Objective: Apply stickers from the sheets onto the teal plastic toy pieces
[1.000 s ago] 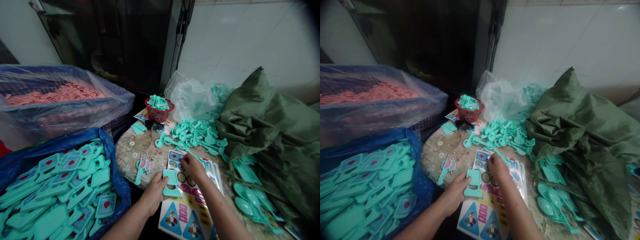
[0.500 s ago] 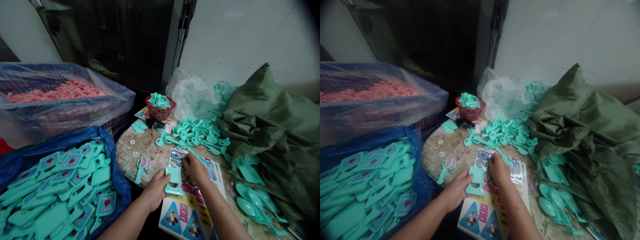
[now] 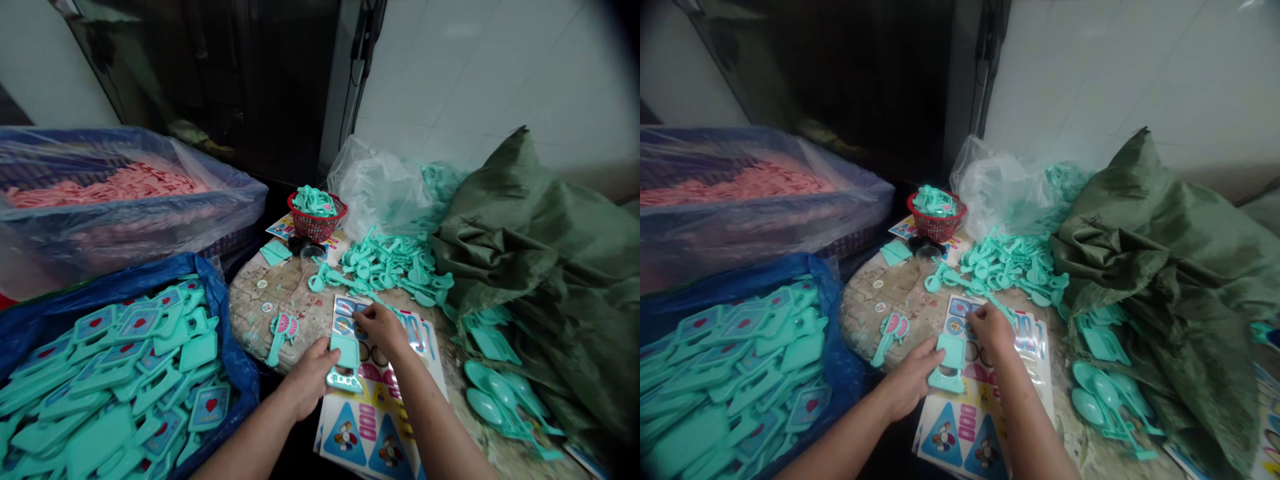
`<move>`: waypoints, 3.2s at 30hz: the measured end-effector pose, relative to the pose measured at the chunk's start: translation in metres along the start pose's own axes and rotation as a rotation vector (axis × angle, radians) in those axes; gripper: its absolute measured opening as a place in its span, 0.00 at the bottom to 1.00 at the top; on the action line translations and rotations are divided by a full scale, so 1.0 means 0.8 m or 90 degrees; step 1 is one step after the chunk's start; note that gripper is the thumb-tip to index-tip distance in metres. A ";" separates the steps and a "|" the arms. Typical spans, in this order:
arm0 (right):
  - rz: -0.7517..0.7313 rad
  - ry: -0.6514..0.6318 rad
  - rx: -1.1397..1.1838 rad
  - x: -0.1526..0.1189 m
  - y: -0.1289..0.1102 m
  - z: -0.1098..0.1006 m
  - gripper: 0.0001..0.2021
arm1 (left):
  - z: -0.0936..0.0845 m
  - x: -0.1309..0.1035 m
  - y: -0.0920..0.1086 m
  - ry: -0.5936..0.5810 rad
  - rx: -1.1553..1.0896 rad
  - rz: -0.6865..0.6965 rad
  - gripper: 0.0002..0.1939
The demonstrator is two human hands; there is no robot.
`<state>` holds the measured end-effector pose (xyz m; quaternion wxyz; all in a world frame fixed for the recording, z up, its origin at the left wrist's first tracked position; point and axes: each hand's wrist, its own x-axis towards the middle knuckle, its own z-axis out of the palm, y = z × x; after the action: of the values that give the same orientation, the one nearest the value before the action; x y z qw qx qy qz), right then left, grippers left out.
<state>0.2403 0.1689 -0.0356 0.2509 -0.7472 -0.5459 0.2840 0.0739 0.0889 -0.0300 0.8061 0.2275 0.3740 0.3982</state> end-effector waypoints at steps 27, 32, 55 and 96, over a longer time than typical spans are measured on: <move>-0.043 -0.135 0.355 -0.165 -0.005 -0.045 0.16 | 0.021 -0.056 0.006 -0.062 -0.127 0.069 0.22; -0.053 -0.135 0.331 -0.171 -0.002 -0.047 0.16 | 0.024 -0.069 0.002 -0.081 -0.118 0.067 0.25; -0.048 -0.124 0.306 -0.180 -0.006 -0.048 0.16 | 0.039 -0.097 0.012 -0.063 -0.107 0.111 0.22; -0.026 0.164 -0.049 -0.090 0.109 -0.152 0.17 | -0.041 -0.048 0.076 0.380 0.408 0.335 0.21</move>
<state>0.3667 0.0673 0.0022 0.2957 -0.7752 -0.5351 0.1593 0.0039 0.0948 0.0063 0.4263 0.4259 0.6216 0.5005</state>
